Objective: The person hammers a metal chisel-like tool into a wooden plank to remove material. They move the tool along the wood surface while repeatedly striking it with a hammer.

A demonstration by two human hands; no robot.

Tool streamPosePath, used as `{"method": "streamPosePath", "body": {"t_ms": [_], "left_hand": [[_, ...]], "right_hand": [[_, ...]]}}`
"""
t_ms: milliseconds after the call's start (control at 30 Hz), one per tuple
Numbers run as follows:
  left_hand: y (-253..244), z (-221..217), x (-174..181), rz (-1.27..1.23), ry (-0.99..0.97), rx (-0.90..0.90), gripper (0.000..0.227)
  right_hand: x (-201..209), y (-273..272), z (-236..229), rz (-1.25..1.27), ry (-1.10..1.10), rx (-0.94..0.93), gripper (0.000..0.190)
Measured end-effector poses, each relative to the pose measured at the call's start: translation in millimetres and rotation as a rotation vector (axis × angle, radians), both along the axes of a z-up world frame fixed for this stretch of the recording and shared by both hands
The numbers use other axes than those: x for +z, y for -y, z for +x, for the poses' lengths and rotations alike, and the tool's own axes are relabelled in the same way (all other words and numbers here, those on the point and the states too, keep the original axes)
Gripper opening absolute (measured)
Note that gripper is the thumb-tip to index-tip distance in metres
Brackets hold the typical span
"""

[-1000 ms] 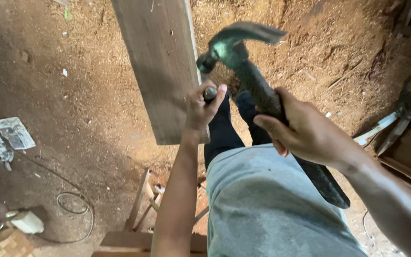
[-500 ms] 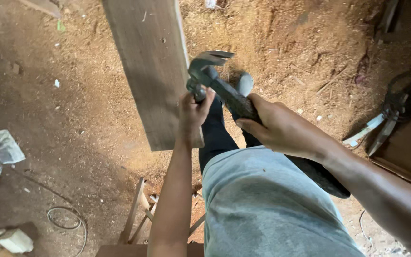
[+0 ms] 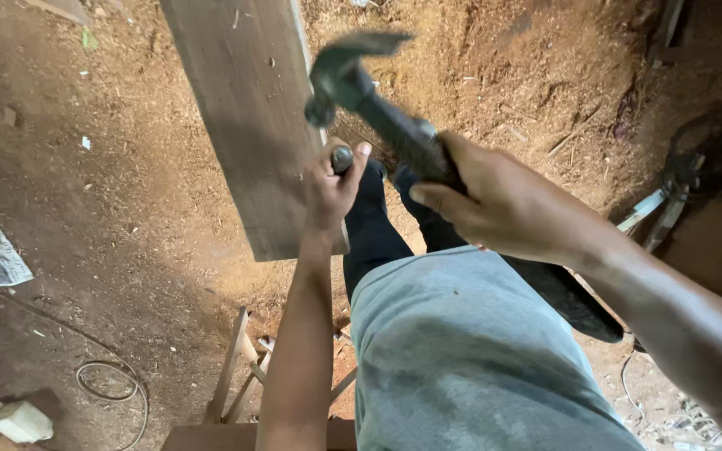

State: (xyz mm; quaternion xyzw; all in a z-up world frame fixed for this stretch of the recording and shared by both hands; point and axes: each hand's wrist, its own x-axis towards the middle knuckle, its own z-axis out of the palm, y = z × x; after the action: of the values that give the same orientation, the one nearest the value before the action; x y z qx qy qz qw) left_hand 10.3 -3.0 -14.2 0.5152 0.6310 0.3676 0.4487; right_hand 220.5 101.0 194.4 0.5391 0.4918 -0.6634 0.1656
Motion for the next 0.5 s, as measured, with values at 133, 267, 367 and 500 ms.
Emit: {"method": "streamPosePath", "body": {"t_ms": [133,267,367,500], "left_hand": [[-5,-2,2,0.058,-0.061,0.035,0.035],[-9,-1,-2,0.273,-0.079,-0.021,0.03],[-3,1,-6,0.076,-0.065,0.061,0.04],[-5,-2,-9,0.119,-0.142,0.085,0.036]], "right_hand": [[3,-3,0,0.025,-0.034,-0.066,0.035],[-1,0,1,-0.066,0.05,0.109,0.033],[-1,0,2,-0.061,0.039,0.053,0.034],[2,-4,-5,0.307,-0.202,-0.075,0.031]]}}
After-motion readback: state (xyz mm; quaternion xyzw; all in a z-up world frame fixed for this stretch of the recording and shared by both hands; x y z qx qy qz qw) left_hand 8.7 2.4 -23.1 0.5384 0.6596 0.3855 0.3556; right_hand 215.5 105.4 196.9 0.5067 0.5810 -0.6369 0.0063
